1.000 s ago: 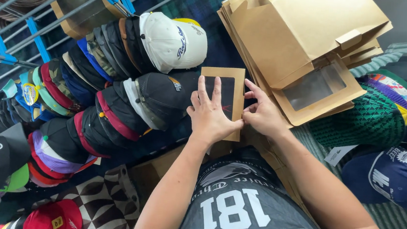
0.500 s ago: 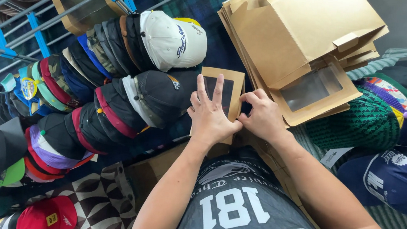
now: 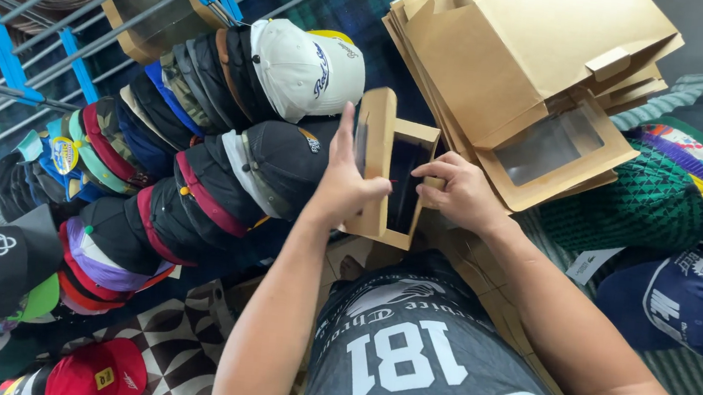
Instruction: The person takes baseball caps from a storage rack, assembles cardboard display boxes by hand, and places the hats inside them.
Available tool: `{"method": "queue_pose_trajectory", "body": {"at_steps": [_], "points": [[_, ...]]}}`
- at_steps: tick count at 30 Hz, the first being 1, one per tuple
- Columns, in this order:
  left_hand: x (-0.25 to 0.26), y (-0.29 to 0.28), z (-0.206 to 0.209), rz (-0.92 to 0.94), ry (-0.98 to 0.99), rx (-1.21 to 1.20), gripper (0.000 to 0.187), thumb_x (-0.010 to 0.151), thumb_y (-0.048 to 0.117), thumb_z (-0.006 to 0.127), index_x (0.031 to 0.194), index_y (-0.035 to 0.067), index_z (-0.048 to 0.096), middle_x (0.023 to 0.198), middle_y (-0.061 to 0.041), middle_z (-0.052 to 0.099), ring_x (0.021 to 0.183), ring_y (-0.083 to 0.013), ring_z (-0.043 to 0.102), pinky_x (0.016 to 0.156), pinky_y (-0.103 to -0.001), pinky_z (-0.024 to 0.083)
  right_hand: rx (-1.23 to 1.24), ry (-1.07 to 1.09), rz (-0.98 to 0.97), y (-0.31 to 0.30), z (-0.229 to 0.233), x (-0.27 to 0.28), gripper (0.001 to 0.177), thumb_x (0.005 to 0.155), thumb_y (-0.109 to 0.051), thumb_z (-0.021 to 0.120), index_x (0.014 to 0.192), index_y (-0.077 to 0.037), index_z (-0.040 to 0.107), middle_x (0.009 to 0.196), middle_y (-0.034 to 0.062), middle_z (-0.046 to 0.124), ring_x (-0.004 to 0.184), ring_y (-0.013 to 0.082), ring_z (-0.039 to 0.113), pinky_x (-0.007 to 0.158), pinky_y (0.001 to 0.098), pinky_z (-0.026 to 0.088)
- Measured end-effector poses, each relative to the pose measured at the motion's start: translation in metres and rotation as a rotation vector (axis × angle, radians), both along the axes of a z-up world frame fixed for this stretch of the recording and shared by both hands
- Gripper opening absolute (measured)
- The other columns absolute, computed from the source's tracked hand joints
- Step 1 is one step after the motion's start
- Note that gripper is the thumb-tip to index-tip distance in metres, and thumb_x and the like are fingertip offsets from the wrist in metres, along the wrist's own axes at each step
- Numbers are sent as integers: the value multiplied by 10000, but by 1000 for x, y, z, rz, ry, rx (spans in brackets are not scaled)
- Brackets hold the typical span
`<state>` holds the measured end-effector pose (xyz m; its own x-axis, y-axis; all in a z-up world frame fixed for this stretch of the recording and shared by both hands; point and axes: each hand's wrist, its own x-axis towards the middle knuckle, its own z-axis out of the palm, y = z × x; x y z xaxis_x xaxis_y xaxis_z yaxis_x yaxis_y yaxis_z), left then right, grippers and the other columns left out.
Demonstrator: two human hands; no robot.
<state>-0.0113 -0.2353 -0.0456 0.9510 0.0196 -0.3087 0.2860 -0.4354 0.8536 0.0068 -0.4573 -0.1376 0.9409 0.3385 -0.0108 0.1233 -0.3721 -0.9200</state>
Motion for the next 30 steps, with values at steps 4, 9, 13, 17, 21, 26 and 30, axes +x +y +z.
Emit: {"method": "queue_pose_trajectory", "body": {"at_steps": [4,9,13,17,21,26,30], "points": [[-3,21,-1,44,53,-502,1338,658,104,788,1655,313,-80,1667,-354,-40,1435,-693,201,1058,-734,361,-466,-111,-48,10,2,-8,229,922,-352,668,1004,-178,792,968,66,703,845,310,732,703,377,589],[-25,26,-19,3,-4,-679,1384,698,124,854,1648,251,-144,1639,-385,-13,1438,-667,228,1051,-757,339,-845,8,-27,23,-11,-24,560,836,-569,732,979,-28,751,1058,157,596,999,425,670,820,531,580],[-49,50,-28,-60,-78,-558,1414,704,424,861,1641,222,-178,1668,-338,26,1471,-618,181,1111,-756,245,-377,-189,-264,-20,-106,-12,154,880,-260,687,947,-124,712,1030,79,688,1033,293,685,935,352,523],[-84,97,-58,130,-106,-653,1288,850,612,735,1648,162,-171,1659,-347,-17,1477,-628,40,1128,-763,145,-310,71,-220,-17,44,-27,171,836,-265,721,915,-115,746,1095,57,700,1028,269,677,858,420,516],[-119,114,-105,27,-137,-1158,1245,840,473,793,1663,233,-109,1672,-182,263,1418,-406,446,1020,-574,512,6,202,-164,47,142,-50,64,819,-143,708,837,-102,755,977,52,702,909,186,659,844,359,538],[-165,154,-121,137,-162,-1327,1124,744,155,653,1669,162,16,1560,-272,420,1221,-430,619,831,-560,610,245,224,-71,93,148,-58,106,889,-55,733,789,-54,700,658,4,527,641,106,483,600,233,420],[-221,211,-84,259,-342,-1209,1062,742,177,648,1663,141,121,1448,-232,549,1103,-291,657,875,-480,597,370,268,-297,109,128,-53,102,894,-166,678,815,-124,630,691,-29,500,616,46,462,551,191,373]]}}
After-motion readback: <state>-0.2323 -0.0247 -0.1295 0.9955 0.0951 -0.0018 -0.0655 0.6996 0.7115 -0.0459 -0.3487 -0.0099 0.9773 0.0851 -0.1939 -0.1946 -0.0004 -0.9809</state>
